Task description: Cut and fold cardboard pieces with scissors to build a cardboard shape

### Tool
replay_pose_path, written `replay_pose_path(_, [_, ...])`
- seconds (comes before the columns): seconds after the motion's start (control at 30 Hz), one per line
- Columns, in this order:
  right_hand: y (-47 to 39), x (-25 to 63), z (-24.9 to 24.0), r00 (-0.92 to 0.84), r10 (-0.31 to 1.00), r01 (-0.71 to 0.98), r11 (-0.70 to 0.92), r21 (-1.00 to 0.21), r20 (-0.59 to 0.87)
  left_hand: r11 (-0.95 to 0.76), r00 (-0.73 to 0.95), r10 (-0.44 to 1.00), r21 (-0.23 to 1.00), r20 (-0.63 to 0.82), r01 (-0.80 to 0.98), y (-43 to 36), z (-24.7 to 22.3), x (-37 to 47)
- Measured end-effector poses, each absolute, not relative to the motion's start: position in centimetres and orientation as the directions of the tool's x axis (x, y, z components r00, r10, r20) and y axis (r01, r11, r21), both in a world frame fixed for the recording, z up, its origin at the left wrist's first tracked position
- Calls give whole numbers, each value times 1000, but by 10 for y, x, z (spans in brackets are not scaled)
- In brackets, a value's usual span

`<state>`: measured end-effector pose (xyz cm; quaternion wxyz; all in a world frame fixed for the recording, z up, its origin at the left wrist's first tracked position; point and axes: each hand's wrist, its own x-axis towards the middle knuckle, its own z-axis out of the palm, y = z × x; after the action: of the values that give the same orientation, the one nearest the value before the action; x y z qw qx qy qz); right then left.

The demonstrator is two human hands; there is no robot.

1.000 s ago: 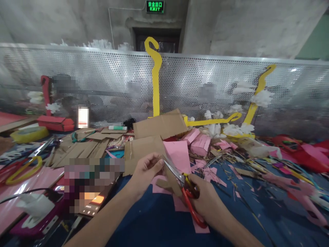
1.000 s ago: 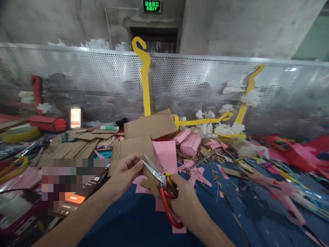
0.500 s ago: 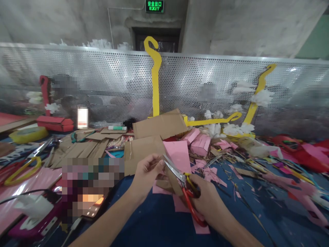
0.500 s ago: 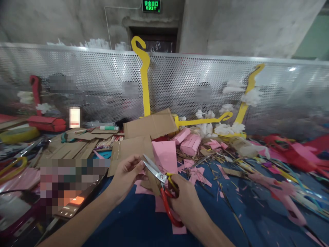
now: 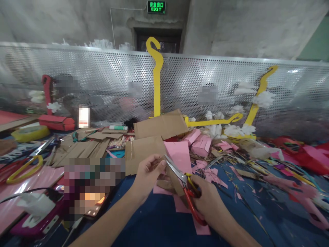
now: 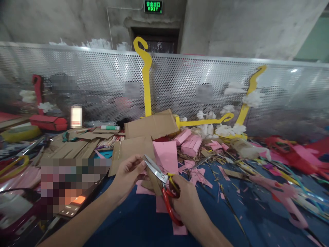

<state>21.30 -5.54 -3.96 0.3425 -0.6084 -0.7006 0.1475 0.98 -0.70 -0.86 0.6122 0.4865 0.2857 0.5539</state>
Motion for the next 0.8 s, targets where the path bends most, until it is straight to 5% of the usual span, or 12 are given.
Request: replay_pose_path(0.8, [-54, 213, -34, 36, 950, 731, 187, -657, 310, -168, 237, 939, 932, 251, -321, -8, -1, 9])
